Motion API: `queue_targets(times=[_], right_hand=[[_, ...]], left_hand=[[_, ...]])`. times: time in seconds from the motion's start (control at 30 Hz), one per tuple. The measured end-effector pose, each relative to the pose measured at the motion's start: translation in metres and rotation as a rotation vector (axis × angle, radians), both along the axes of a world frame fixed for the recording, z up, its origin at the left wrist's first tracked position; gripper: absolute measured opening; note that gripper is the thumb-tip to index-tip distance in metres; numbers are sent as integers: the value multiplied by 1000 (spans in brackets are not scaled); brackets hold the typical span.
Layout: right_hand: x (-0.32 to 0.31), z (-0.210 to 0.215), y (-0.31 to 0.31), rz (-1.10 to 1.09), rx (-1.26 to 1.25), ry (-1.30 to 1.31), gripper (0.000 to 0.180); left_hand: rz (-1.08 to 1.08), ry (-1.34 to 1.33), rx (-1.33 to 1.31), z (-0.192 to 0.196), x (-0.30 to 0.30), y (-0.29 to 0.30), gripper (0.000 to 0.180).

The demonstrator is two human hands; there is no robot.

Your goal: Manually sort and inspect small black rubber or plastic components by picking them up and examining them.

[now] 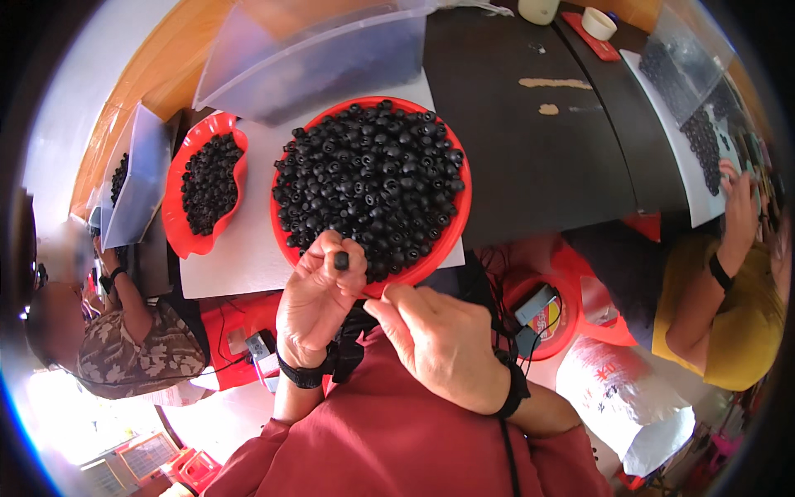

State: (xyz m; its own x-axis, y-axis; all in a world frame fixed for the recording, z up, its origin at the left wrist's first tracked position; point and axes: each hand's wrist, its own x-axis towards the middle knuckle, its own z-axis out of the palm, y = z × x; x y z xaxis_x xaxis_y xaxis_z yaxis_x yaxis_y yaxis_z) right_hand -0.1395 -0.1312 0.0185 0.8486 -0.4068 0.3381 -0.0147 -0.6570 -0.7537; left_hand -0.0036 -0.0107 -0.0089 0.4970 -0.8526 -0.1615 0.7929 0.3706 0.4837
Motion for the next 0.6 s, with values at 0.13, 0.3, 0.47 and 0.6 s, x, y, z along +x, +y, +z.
queue_targets(times=[0.13, 0.3, 0.47, 0.6], right_hand=[[-1, 5, 1, 60, 152, 2, 12], [-11, 6, -23, -83, 316, 102, 16], [-16, -4, -53, -262, 399, 81, 32], [-11, -18, -86, -398, 277, 67, 34]], left_hand=[[44, -54, 78, 4, -2, -2, 8], [381, -451, 323, 18, 4, 12, 5], [864, -766, 531, 57, 58, 42, 14], [1083, -774, 651, 67, 80, 44, 29]])
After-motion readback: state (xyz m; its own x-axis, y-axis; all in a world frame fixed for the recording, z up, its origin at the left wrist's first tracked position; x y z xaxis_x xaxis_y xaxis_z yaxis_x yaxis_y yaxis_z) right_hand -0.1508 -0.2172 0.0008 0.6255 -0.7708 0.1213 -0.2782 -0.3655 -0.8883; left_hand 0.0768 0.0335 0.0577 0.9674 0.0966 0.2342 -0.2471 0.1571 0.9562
